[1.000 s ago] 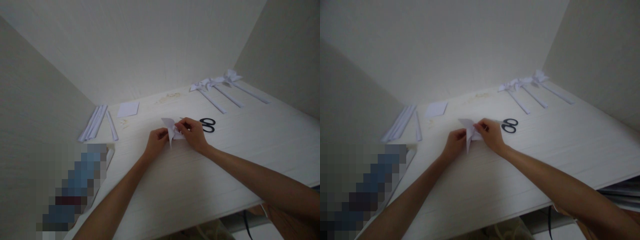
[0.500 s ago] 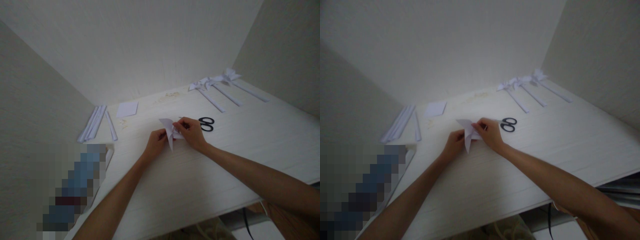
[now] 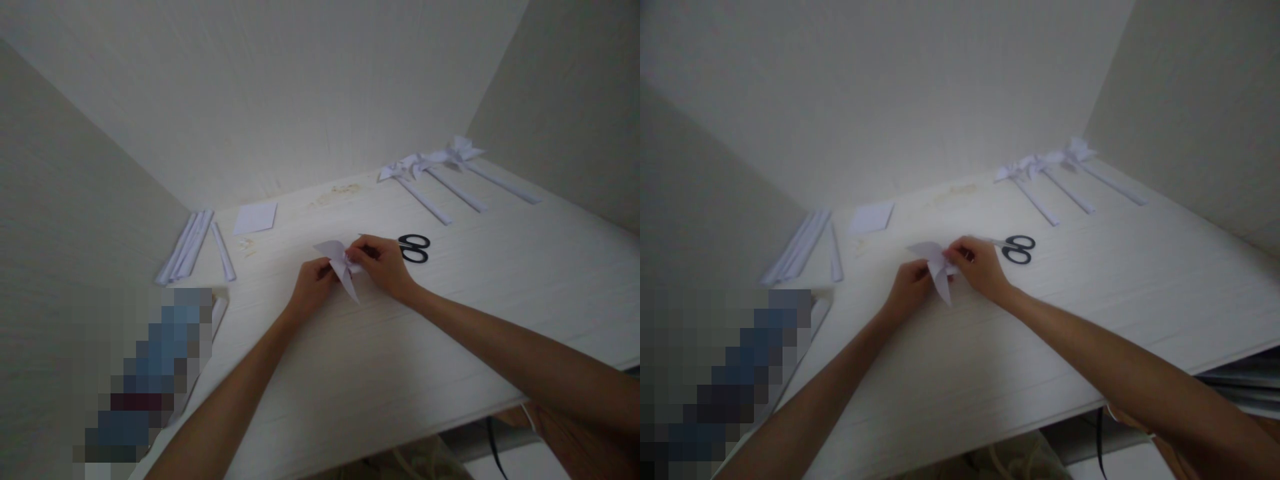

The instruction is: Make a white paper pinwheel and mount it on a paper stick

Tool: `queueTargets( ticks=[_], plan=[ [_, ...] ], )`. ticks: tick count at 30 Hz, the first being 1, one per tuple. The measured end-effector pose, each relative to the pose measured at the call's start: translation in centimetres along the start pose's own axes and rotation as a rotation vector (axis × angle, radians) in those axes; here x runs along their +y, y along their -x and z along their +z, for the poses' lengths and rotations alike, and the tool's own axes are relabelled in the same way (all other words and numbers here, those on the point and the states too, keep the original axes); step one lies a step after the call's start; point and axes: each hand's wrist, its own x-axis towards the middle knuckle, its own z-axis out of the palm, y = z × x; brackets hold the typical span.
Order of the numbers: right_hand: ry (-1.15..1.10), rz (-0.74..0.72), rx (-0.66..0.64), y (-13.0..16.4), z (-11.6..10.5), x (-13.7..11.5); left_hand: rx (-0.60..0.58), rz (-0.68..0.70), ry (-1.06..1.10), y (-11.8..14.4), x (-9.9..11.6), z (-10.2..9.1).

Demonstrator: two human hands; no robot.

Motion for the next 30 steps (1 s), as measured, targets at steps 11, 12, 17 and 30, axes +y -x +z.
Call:
queueTargets(
  ticks=[11,12,17,30],
  plan=[
    [-0.030,0.030,-0.021,-0.20,0.06,0.27,0.027,-0.036,0.013,0.08,0.51,0.11],
    [-0.024,0.029,-0.021,-0.18,0.04,0.21,0.029,-0.034,0.009,0.09,0.45,0.10],
    [-0.013,0.004,-0.026,-0.13,-0.09,-0.11,0.031,-0.030,-0.007,0.18,0.24,-0.01],
    [-0.051,0.040,-0.042,-0.36,0.02,-0.01,0.034,-0.072,0.042,0.12,0.66,0.04]
  ],
)
